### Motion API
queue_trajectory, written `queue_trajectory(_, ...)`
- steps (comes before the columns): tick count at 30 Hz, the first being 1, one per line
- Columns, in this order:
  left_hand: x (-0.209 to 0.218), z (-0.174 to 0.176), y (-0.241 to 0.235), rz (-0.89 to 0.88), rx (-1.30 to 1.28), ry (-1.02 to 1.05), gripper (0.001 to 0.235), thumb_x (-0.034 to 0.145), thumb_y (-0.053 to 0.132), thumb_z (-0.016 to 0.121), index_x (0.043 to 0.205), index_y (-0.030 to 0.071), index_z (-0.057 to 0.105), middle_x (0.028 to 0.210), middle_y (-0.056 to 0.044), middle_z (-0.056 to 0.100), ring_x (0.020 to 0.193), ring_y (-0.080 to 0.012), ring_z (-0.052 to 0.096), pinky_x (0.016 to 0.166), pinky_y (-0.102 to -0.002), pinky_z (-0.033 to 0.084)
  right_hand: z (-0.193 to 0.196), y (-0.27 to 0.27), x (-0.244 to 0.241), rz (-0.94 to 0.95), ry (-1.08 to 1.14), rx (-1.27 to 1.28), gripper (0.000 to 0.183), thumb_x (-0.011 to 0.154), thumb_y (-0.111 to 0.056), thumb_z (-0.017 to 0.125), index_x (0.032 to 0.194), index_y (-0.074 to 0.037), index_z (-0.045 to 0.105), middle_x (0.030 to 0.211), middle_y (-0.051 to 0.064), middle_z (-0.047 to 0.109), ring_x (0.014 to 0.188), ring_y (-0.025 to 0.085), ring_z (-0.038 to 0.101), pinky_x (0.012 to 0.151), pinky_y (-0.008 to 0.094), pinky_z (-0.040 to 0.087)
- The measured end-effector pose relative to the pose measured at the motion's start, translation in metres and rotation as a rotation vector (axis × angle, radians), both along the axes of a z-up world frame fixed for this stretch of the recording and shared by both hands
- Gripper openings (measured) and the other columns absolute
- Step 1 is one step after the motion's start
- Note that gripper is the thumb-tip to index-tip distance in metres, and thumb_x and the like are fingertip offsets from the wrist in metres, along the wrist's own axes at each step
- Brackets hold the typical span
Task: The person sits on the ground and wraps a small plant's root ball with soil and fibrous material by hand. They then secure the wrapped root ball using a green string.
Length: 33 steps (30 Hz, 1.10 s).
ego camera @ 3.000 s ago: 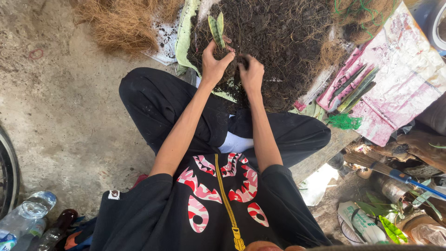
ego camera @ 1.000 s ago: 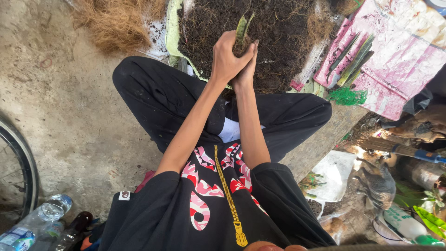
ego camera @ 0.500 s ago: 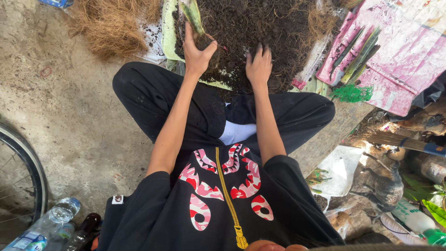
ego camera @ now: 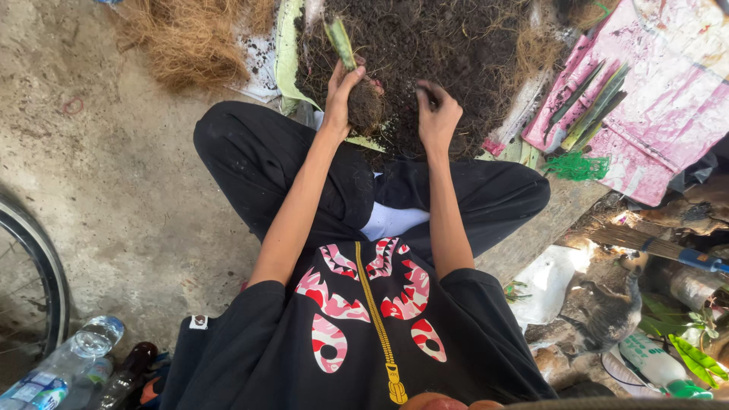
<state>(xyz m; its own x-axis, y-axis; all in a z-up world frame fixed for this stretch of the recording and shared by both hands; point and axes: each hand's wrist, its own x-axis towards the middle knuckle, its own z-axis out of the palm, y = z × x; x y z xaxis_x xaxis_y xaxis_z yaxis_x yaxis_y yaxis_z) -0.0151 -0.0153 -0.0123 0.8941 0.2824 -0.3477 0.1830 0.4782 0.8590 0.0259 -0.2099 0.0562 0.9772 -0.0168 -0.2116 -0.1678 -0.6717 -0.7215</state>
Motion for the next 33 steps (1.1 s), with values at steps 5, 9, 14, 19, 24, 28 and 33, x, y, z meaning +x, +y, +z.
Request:
queue_trajectory(5, -0.001, 0.013, -0.003, -0.012, -0.243, 0.033, 0.066, 0.089, 0.042, 0.071, 0.14, 0.005, 0.051, 0.125, -0.013, 0.063, 0.12, -0.0269, 0.058, 0.104, -0.043, 0.049, 0.045, 0.051, -0.023, 0.188, -0.224, 0.252, 0.023, 0.103, -0.007, 0.067, 0.124, -0.004, 0.076, 0.119, 0.015, 0.077, 0.105, 0.026, 0.071, 0.092, 0.038, 0.056)
queue_trajectory(9, -0.007, 0.013, 0.0, -0.008, -0.209, -0.04, 0.065, 0.092, 0.041, 0.072, 0.14, -0.001, 0.057, 0.126, -0.011, 0.06, 0.119, -0.0247, 0.058, 0.106, -0.04, 0.049, 0.036, 0.078, -0.05, 0.396, -0.373, 0.05, 0.038, 0.102, -0.011, 0.065, 0.138, 0.001, 0.064, 0.141, 0.021, 0.064, 0.134, 0.031, 0.059, 0.111, 0.045, 0.047)
queue_trajectory(14, -0.003, 0.003, 0.003, 0.022, -0.112, 0.04, 0.052, 0.089, 0.03, 0.079, 0.129, 0.0, 0.063, 0.119, -0.014, 0.07, 0.113, -0.0259, 0.068, 0.105, -0.035, 0.049, 0.018, 0.07, -0.043, 0.34, -0.124, 0.348, 0.051, 0.109, -0.026, 0.053, 0.155, -0.008, 0.041, 0.158, 0.014, 0.047, 0.151, 0.034, 0.047, 0.122, 0.049, 0.043)
queue_trajectory(19, -0.002, 0.018, -0.004, 0.024, 0.26, -0.144, 0.031, 0.087, 0.019, 0.074, 0.113, 0.002, 0.073, 0.108, -0.008, 0.076, 0.102, -0.0194, 0.069, 0.097, -0.034, 0.052, -0.007, 0.055, -0.021, 0.035, 0.103, 0.801, 0.052, 0.109, -0.046, 0.038, 0.147, -0.011, 0.033, 0.149, 0.017, 0.052, 0.142, 0.033, 0.048, 0.111, 0.051, 0.046)
queue_trajectory(24, -0.002, 0.053, -0.008, -0.098, 0.56, -0.21, 0.023, 0.083, 0.022, 0.077, 0.098, 0.004, 0.074, 0.094, -0.006, 0.074, 0.082, -0.0167, 0.071, 0.083, -0.033, 0.056, -0.059, 0.062, -0.018, -0.101, 0.58, 1.232, 0.065, 0.112, -0.057, 0.027, 0.147, -0.005, 0.042, 0.133, 0.02, 0.057, 0.128, 0.034, 0.057, 0.113, 0.053, 0.05)
queue_trajectory(28, 0.002, 0.062, -0.007, 0.003, 1.051, -0.362, 0.019, 0.08, 0.023, 0.08, 0.082, 0.005, 0.075, 0.077, -0.008, 0.073, 0.072, -0.0229, 0.071, 0.107, -0.052, 0.039, -0.089, 0.064, -0.021, -0.153, 0.512, 1.094, 0.059, 0.11, -0.046, 0.024, 0.16, -0.015, 0.029, 0.14, 0.011, 0.055, 0.128, 0.024, 0.057, 0.113, 0.047, 0.051)
queue_trajectory(33, 0.0, 0.055, -0.013, -0.122, 0.948, -0.255, 0.026, 0.084, 0.027, 0.08, 0.094, 0.004, 0.076, 0.087, -0.01, 0.074, 0.082, -0.0233, 0.072, 0.118, -0.047, 0.045, -0.098, 0.055, -0.03, -0.199, 0.574, 1.22, 0.057, 0.109, -0.041, 0.02, 0.16, -0.015, 0.024, 0.136, 0.012, 0.055, 0.124, 0.025, 0.059, 0.105, 0.044, 0.056)
